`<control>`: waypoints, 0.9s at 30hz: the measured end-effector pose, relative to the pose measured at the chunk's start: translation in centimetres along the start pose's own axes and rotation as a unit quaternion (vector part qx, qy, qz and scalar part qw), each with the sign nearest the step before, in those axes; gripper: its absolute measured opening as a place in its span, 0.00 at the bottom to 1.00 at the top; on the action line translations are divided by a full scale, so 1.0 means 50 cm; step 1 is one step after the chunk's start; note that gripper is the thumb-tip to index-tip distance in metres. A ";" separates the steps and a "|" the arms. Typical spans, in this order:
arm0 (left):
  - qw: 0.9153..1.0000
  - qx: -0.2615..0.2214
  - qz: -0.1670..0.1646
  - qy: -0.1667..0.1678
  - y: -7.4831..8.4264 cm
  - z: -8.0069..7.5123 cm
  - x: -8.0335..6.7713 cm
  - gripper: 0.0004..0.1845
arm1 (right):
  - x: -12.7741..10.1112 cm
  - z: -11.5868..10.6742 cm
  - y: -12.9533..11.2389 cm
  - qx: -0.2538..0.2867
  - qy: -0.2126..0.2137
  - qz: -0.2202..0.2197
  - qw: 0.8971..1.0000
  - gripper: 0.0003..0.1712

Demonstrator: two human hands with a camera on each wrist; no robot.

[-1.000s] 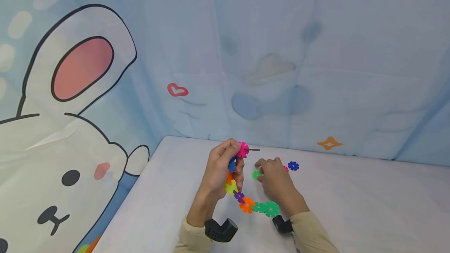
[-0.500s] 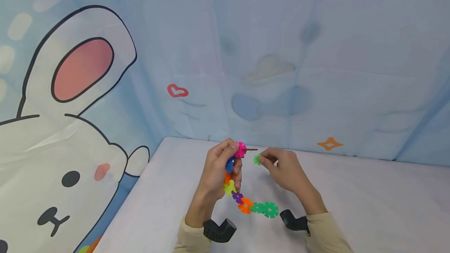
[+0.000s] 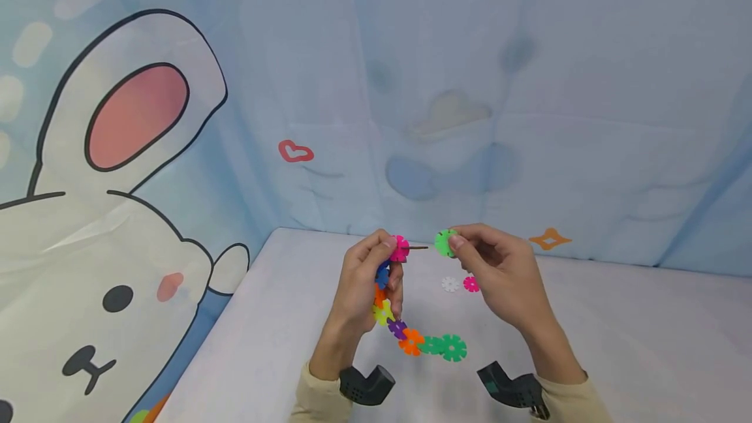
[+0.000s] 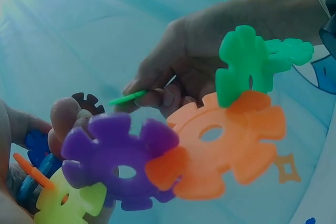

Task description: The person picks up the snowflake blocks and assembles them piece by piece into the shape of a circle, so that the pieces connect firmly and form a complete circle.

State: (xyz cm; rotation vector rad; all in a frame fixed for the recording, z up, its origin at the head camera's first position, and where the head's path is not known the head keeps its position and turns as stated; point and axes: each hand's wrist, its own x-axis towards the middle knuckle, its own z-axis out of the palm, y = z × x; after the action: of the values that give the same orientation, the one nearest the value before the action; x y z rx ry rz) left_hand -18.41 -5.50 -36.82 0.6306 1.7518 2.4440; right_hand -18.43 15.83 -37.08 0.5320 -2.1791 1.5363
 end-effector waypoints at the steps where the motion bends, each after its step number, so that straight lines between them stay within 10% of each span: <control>1: 1.000 -0.001 0.002 -0.001 0.000 0.000 0.000 0.15 | 0.000 -0.001 -0.004 0.006 -0.001 -0.004 1.000 0.09; 13: 1.000 -0.012 0.002 -0.016 0.000 0.004 -0.004 0.17 | -0.006 0.006 -0.023 0.020 -0.006 -0.019 1.000 0.10; 27: 0.973 -0.176 -0.134 -0.069 -0.008 -0.006 0.001 0.16 | -0.005 0.011 -0.037 0.040 -0.012 -0.004 0.999 0.12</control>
State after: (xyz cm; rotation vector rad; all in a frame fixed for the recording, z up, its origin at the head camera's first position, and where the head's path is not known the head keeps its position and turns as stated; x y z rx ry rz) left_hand -18.66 -5.63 -37.24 0.4753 1.2195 2.3694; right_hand -17.29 14.74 -35.92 0.5882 -2.1382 1.6257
